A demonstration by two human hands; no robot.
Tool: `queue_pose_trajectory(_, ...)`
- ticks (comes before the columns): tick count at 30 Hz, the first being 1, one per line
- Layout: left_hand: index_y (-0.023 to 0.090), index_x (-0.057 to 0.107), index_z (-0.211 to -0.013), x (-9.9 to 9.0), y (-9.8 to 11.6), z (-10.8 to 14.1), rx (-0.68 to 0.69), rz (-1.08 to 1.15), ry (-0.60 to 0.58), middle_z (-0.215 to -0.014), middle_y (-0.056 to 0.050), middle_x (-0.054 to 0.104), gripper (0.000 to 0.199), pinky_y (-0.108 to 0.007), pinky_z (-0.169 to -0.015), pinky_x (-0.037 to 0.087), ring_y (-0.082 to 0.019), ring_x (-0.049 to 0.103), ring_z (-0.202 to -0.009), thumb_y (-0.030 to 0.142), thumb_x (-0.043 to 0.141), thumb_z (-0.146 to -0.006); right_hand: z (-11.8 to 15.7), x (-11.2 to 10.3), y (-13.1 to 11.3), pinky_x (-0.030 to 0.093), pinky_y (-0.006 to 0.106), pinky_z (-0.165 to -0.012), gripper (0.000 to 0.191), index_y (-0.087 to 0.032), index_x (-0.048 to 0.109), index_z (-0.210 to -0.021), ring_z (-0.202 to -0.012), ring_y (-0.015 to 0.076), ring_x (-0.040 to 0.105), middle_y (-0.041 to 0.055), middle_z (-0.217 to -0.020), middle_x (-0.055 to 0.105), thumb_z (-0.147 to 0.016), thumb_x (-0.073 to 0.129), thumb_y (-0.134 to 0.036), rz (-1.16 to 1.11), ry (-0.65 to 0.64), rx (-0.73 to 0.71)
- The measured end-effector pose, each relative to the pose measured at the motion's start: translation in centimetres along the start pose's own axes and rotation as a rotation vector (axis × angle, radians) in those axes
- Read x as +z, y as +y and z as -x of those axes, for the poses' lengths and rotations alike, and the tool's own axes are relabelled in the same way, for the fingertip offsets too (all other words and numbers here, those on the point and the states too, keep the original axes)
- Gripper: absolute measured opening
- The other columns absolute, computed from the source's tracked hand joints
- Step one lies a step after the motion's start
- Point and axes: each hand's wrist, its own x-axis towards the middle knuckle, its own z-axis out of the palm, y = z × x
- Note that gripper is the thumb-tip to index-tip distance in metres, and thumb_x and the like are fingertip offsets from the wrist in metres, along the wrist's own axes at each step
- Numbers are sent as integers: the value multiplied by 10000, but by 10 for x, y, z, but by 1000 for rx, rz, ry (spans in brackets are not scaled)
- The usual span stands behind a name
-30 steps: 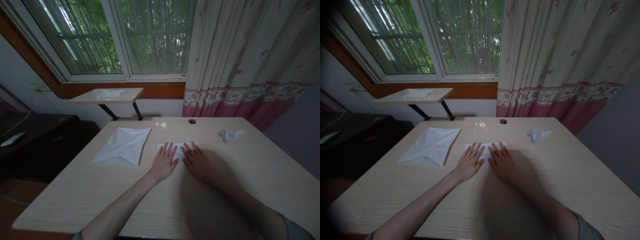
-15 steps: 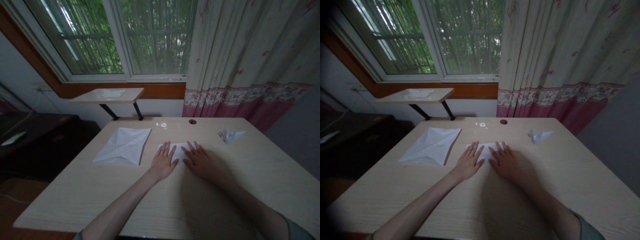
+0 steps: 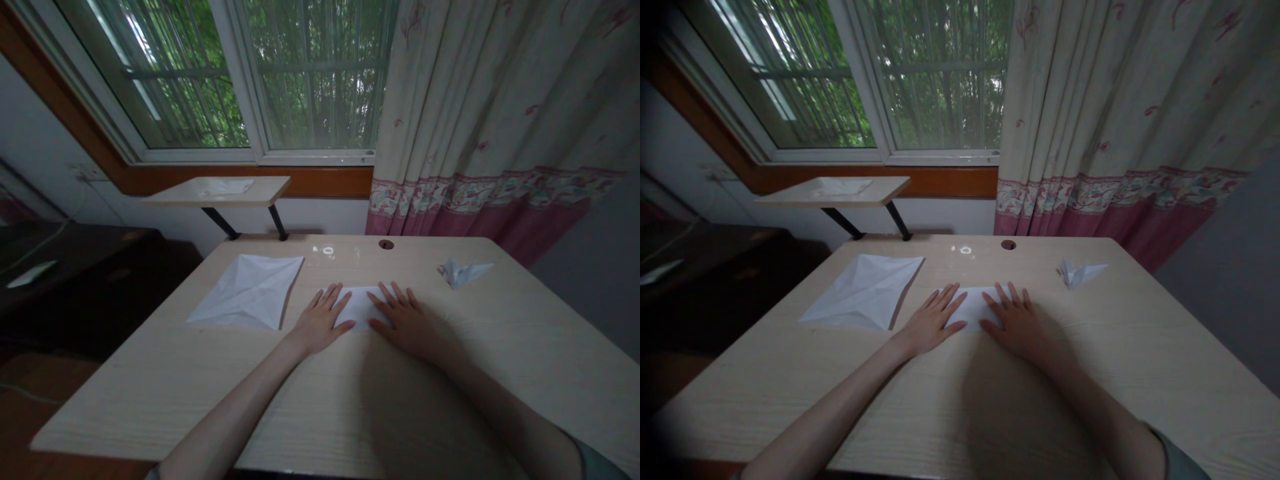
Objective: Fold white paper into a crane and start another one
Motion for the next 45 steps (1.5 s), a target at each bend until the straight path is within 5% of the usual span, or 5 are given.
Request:
queue_pose_trajectory(14, 172, 412, -1473, -9, 0, -3, 36, 28, 145, -1467, -148, 499, 755, -572, -1206, 180, -329, 383, -1410, 625, 583, -894, 0, 4, 1, 250, 659, -1135, 653, -269, 386, -1522, -1482, 410, 201, 96, -1592, 346, -970, 390, -618, -11, 10, 7)
queue_pose_trajectory(24, 190, 424, -1447, -18, 4, -2, 79, -42, 245, -1379, -157, 532, 791, -682, -1161, 142, -368, 397, -1359, 624, 669, -833, -1, 3, 0, 207, 685, -1139, 745, -187, 321, -1546, -1497, 419, 118, 134, -1615, 280, -948, 441, -615, 60, 152, -15)
queue_pose_trajectory(33, 158, 373, -1488, -23, 7, -4, 126, -185, 333, -1355, -168, 547, 860, -623, -1184, 189, -358, 449, -1319, 628, 662, -828, -2, -13, -8, 135, 710, -1140, 796, -162, 263, -1558, -1498, 436, 70, 187, -1633, 187, -927, 530, -568, 138, 297, -28)
queue_pose_trajectory(45, 248, 427, -1478, -25, 17, -3, 37, -298, 537, -1316, -111, 620, 748, -701, -1164, -81, -333, 500, -1284, 467, 746, -837, -9, -16, -8, 67, 739, -1130, 840, -180, 123, -1590, -1497, 436, 81, 184, -1622, 232, -949, 491, -580, 172, 484, 27)
